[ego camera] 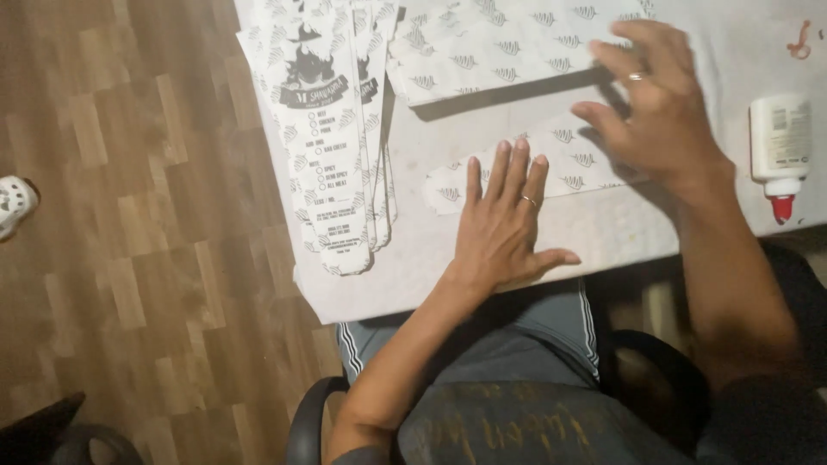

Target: Applying glue to paper strips and folding them onto paper sheets to assemble bags at a workstation.

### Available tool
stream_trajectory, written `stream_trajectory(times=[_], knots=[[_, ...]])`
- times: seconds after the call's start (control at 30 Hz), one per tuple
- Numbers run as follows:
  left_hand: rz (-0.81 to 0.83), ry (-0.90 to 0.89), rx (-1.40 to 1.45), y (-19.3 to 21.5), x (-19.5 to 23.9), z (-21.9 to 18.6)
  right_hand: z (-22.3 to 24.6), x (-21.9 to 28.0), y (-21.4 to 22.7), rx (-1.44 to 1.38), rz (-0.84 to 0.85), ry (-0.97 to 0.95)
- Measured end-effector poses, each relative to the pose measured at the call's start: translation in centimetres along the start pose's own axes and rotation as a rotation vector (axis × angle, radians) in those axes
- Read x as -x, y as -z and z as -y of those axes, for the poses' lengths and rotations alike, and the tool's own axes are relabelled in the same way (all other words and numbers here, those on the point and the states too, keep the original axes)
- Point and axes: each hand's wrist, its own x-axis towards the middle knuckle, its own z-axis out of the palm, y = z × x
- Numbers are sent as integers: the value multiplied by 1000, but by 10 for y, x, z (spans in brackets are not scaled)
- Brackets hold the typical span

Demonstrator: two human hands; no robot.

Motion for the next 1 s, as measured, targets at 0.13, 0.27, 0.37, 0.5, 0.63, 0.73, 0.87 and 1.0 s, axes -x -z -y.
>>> stream_trajectory(times=[0.13, 0.27, 0.37, 0.5, 0.63, 0.73, 0.87, 1.0], knots=[[-87, -76, 20, 5, 8, 0, -15, -30, -27, -50, 67, 174], [-30, -106, -53, 9, 44, -17, -37, -32, -50, -34, 91, 240], [-313, -149, 109, 7, 76, -24, -42, -15, -53, 116, -21, 339], [-173, -43, 669, 46, 102, 19, -27, 27, -40, 70, -67, 320], [-377, 577, 962, 85, 93, 102, 0, 62, -34, 142, 18, 268], [-650, 654, 783, 84, 64, 150, 7, 87, -36, 87, 30, 304], [-531, 800, 540, 39, 43, 185, -17, 108, -18, 110, 60, 282], [-549, 686, -43, 19, 30, 179, -46, 125, 21, 4, -72, -340]])
